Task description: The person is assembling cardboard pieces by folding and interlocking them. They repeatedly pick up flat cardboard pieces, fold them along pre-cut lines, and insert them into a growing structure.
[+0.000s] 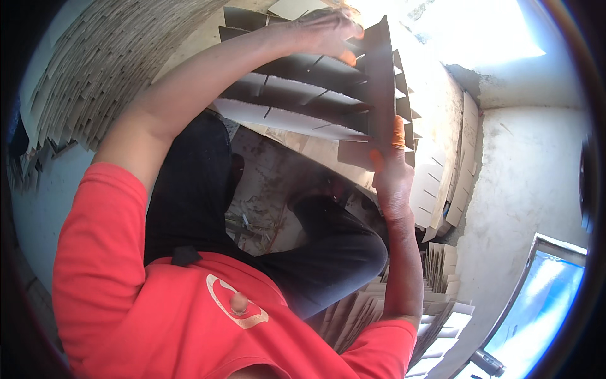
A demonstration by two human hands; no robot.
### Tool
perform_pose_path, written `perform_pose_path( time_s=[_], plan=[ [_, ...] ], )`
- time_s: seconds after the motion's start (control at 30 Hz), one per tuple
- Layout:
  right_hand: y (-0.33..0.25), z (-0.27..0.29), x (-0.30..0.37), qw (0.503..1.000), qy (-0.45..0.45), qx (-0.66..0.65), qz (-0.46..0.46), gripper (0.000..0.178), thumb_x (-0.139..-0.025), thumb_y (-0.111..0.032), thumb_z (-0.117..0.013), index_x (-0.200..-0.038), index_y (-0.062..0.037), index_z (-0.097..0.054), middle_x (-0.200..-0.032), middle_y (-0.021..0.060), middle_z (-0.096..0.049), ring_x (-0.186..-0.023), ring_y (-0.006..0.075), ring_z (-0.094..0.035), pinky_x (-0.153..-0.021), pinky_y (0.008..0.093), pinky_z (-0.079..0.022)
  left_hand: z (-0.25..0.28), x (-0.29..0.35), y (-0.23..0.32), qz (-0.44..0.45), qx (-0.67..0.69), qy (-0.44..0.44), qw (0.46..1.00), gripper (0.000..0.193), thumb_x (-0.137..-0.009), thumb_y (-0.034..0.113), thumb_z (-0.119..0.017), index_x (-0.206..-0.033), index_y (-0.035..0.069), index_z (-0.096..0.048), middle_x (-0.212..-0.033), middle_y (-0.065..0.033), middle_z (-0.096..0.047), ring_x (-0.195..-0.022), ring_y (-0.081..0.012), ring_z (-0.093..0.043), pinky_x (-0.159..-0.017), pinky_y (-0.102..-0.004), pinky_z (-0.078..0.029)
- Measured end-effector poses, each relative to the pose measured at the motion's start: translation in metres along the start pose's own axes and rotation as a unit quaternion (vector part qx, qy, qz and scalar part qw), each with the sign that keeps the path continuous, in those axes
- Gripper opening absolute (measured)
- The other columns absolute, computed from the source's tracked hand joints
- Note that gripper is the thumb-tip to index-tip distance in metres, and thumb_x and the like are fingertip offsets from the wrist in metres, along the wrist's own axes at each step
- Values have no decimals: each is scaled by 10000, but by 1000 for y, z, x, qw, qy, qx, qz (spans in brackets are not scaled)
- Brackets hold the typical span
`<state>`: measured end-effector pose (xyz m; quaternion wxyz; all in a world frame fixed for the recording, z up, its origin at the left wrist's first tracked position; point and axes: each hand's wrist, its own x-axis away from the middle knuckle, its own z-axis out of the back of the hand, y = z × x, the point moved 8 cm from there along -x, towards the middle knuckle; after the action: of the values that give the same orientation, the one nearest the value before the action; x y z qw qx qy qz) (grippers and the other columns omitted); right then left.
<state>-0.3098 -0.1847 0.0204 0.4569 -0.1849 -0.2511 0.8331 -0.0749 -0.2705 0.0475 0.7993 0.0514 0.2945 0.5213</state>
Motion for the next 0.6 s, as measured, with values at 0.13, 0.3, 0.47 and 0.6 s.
perform_pose_path(
  time_s=[0.13, 0.3, 0.47, 0.6],
  plan=[
    [-8, 11, 0, 1000, 12, 9, -16, 712, -913, -181, -541, -1513, -259, -166, -899, 44, -666, -512, 85, -478, -506, 244, -450, -30, 16, 9, -24, -76, -174, 982, 157, -742, 53, -698, -782, -36, -576, -700, -194, -581, -686, -370, -599, -642, -448, -490],
    [-16, 14, -4, 1000, -2, -11, 9, 696, -920, -200, -525, -1513, -244, -165, -913, 62, -668, -506, 92, -485, -506, 247, -454, -32, 12, 7, -40, -99, -118, 987, 170, -666, -36, -638, -615, -38, -476, -602, -224, -514, -630, -395, -576, -567, -471, -456],
    [-3, 1, 3, 999, -8, 5, -41, 702, -918, -188, -526, -1514, -242, -158, -1012, 61, -668, -515, 95, -492, -515, 244, -460, -28, 17, 11, -77, -63, -28, 995, 142, -674, -34, -607, -615, -25, -478, -602, -220, -515, -618, -391, -569, -569, -468, -454],
    [1, -1, 10, 991, 17, -42, -128, 704, -907, -113, -511, -1510, -250, -174, -1074, 57, -665, -550, 98, -514, -534, 242, -465, -27, 21, 22, -104, -52, -44, 992, 138, -668, -39, -604, -613, -23, -479, -595, -221, -513, -610, -394, -565, -577, -465, -458]
  ],
)
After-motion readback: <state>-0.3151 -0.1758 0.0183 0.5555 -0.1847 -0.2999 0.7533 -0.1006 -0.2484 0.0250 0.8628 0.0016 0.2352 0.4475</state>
